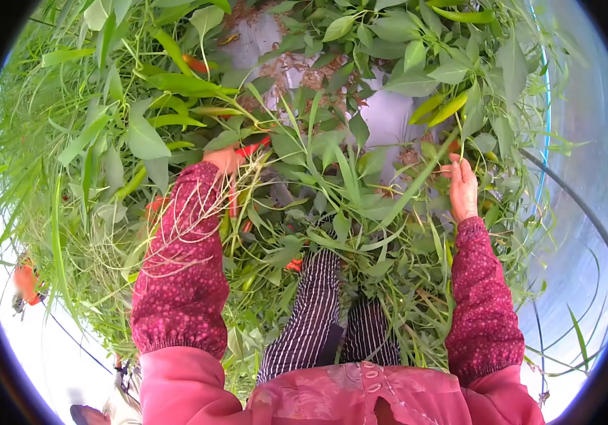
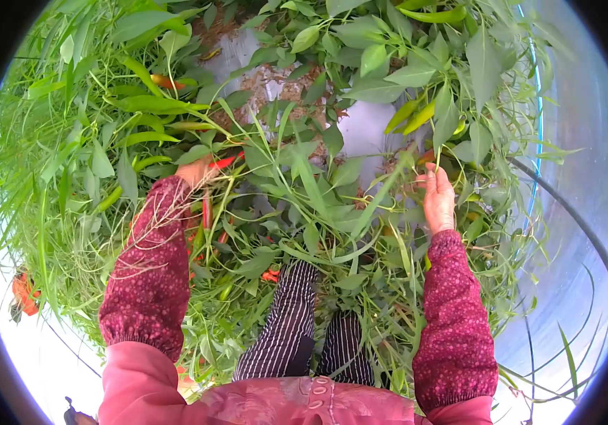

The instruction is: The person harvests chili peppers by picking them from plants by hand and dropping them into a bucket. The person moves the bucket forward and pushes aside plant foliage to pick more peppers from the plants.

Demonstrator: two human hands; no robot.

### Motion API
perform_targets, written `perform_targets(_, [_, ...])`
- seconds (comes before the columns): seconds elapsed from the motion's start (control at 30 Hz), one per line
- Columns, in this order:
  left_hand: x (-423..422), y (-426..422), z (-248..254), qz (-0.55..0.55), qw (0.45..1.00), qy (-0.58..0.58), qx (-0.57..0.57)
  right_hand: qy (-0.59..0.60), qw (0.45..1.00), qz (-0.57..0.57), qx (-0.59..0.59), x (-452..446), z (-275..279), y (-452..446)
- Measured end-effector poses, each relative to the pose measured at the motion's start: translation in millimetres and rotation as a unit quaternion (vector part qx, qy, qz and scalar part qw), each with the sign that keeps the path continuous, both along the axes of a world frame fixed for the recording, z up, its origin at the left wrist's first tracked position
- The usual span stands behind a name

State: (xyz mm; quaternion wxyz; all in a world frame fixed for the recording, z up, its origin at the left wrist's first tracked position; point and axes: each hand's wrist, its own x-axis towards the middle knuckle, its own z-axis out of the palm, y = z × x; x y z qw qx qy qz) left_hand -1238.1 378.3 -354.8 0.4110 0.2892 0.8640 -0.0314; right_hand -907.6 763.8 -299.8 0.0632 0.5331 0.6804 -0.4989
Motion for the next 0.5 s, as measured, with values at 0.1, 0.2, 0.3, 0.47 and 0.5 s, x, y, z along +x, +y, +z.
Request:
perform_targets(0.1, [-4.8,-6.3,2.0,-0.017,1.0,-0.017,0.015,0.007,1.0,-0.003,-0.002,-1.1,2.0,0.2])
perform_targets(0.2, [4.6,-11.4,19.1,0.347,0.918,-0.022,0.192,0.005,1.0,-0.006,-0.001,3.3,-1.8,1.2])
perform_targets(0.3, [4.1,6.5,71.9,0.448,0.875,-0.082,0.163,0.002,1.0,-0.012,-0.005,1.5,-4.8,1.9])
perform_targets(0.47, [0.7,17.1,125.0,0.281,0.957,-0.043,0.063,0.002,1.0,-0.022,-0.01,-1.2,-8.6,1.1])
perform_targets(0.5, [9.5,11.0,117.4,0.228,0.967,0.014,0.11,0.015,0.999,-0.028,-0.008,-0.9,-10.1,0.6])
